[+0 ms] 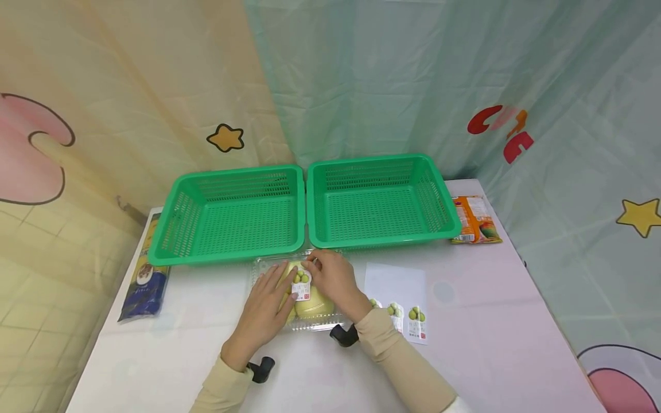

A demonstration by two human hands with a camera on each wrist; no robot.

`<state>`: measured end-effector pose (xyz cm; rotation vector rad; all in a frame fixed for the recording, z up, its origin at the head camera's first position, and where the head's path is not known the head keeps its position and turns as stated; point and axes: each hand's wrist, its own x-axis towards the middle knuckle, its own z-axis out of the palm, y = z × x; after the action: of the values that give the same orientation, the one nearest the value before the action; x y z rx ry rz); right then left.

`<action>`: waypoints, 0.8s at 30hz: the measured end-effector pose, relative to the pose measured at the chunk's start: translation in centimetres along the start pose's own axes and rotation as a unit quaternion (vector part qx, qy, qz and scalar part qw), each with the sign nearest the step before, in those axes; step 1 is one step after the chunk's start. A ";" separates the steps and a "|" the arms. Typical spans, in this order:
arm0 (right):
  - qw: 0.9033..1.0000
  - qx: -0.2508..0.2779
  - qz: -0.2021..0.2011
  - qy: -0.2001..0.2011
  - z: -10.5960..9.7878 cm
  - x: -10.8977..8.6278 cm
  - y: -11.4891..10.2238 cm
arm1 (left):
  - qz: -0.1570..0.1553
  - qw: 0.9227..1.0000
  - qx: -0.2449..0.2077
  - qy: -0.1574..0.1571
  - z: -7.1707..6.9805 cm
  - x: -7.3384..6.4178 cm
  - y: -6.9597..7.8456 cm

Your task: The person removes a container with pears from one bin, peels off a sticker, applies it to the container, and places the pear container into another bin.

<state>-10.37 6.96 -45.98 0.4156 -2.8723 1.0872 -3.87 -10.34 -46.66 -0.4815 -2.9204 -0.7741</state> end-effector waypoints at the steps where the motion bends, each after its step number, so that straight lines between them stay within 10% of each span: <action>1: 1.000 0.010 -0.004 -0.006 -0.1 0.0 0.1 | 0.000 1.000 0.002 0.000 0.0 0.0 0.0; 24: 0.992 -0.015 -0.099 -0.078 -0.8 -2.5 0.9 | -0.016 1.000 0.013 -0.004 -0.1 -0.5 -0.5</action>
<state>-8.20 8.71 -46.33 0.7980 -2.8944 1.0182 -3.60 -10.93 -46.93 -0.4390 -2.9485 -0.7387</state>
